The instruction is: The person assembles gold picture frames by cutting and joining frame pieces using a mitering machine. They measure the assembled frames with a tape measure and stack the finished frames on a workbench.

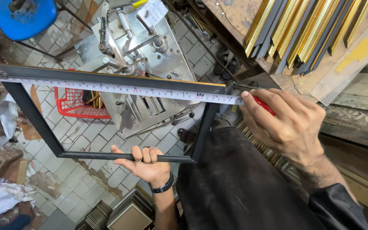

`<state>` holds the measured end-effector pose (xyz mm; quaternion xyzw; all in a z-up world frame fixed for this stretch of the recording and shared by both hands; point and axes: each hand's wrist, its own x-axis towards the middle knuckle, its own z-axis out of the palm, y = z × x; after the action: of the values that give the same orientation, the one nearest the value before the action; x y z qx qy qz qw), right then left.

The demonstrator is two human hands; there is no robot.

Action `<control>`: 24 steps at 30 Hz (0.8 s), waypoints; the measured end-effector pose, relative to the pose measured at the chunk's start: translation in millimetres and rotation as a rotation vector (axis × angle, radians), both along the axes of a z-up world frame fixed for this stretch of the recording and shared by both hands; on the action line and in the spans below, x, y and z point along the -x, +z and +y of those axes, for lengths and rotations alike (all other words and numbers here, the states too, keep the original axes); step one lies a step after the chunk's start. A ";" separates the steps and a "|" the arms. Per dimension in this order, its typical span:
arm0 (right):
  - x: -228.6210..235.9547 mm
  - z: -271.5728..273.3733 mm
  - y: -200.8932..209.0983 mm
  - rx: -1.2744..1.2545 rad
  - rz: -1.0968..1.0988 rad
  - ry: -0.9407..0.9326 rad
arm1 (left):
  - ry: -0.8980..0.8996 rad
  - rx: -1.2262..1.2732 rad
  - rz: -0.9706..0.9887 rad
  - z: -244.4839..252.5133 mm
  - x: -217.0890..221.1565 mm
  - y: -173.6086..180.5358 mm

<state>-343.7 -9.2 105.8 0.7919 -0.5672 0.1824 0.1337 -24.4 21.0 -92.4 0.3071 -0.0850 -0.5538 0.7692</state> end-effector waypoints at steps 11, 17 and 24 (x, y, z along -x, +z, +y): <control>3.6 -6.8 8.8 0.036 0.085 -0.018 | -0.056 0.109 0.132 1.6 -6.8 -6.1; -2.0 -10.4 20.0 0.019 0.092 -0.032 | -0.079 0.222 0.293 -1.3 -8.5 -11.8; 2.1 -10.4 11.4 0.009 0.084 -0.031 | -0.055 0.123 0.188 -1.0 -4.9 -3.6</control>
<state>-345.8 -19.6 117.2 0.7894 -0.5725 0.1493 0.1637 -19.5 20.0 -95.9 0.2038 -0.0546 -0.5947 0.7757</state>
